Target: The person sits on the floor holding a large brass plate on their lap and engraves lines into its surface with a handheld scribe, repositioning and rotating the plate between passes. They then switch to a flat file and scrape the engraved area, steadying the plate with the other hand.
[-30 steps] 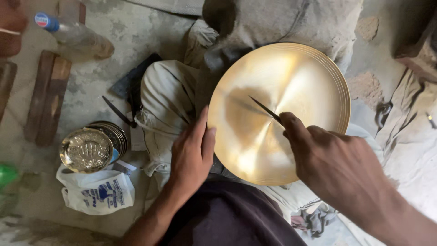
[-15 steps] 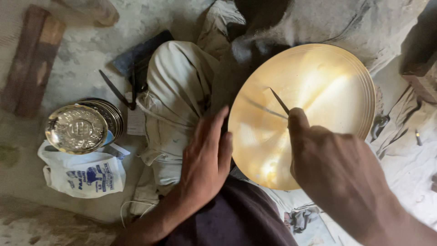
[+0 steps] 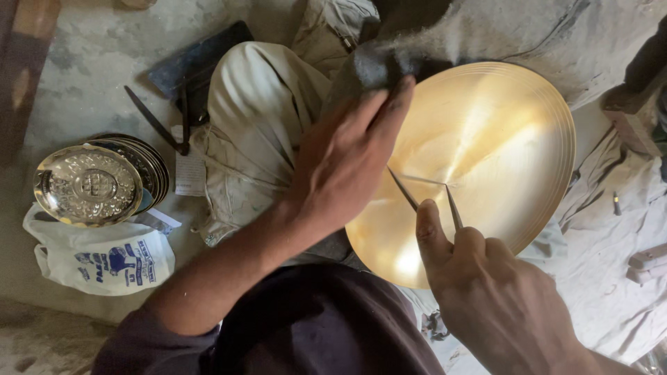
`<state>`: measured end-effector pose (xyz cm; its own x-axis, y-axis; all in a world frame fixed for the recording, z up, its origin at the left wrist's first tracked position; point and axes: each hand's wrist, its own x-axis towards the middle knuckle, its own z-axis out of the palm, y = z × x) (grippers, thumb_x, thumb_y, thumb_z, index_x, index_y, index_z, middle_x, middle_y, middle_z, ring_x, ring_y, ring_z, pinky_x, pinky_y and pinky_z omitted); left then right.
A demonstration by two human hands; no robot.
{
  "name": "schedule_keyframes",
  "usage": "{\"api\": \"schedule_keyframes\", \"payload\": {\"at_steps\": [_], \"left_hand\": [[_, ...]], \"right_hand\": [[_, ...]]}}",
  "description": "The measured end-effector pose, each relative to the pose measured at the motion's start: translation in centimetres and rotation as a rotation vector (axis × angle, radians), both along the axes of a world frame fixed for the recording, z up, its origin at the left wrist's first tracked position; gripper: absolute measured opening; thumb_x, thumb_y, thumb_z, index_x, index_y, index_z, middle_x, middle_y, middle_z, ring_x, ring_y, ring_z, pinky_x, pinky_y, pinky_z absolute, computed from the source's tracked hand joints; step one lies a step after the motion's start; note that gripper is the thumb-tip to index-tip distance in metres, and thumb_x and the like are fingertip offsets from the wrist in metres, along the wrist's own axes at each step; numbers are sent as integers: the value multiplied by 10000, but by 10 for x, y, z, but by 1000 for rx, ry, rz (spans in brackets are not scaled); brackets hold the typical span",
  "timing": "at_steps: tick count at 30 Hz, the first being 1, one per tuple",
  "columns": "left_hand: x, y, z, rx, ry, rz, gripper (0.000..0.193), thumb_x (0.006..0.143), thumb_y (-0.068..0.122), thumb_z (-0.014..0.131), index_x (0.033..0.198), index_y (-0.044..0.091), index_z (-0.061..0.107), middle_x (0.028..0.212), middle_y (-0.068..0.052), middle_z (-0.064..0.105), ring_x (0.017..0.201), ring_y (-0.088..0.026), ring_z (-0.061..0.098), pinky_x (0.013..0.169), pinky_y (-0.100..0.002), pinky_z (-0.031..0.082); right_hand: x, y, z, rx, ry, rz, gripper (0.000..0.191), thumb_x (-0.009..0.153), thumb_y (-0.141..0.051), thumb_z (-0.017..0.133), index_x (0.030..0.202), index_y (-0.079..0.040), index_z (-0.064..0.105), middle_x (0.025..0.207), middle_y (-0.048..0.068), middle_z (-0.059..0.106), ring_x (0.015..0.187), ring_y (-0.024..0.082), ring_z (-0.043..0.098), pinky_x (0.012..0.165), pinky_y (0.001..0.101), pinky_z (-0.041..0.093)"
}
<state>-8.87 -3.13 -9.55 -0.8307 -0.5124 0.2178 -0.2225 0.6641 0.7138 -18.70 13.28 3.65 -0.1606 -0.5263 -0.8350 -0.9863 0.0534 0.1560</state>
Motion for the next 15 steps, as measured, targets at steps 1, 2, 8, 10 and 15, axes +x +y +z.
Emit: {"api": "schedule_keyframes", "payload": {"at_steps": [1,2,8,10,15], "left_hand": [[-11,-4,-3,-41,38,-9,489,1022,-45,579,1498,-58,468,1222,-167,660,1012,-219,677,835,-303,603],[-18,-8,-6,-45,46,-14,477,1019,-49,576,1487,-44,487,1217,-167,670,1014,-221,685,826,-304,606],[-5,-8,-4,138,132,50,396,1101,19,570,1494,16,515,1270,-169,698,1078,-225,723,865,-307,644],[13,-2,5,202,101,92,375,1114,97,600,1478,35,532,1211,-151,713,1041,-231,735,836,-323,646],[52,23,24,369,-28,184,443,1031,174,649,1429,11,539,1188,-196,704,959,-269,754,685,-331,617]], "right_hand": [[-2,3,0,-28,-8,9,644,996,-143,466,1593,-57,241,825,116,655,560,138,646,382,260,545],[-6,4,1,-49,3,33,642,990,-114,468,1594,-46,260,806,105,652,549,129,630,371,251,521],[-28,8,11,-361,17,-247,431,998,-187,527,1410,-59,554,631,21,649,410,133,557,313,323,419],[-33,7,13,-516,-5,-230,328,990,-190,566,1275,-33,613,606,20,640,383,128,526,317,341,389],[-41,9,19,-401,13,-317,353,971,-179,600,1320,-193,651,669,-32,624,525,102,598,424,321,488]]}}
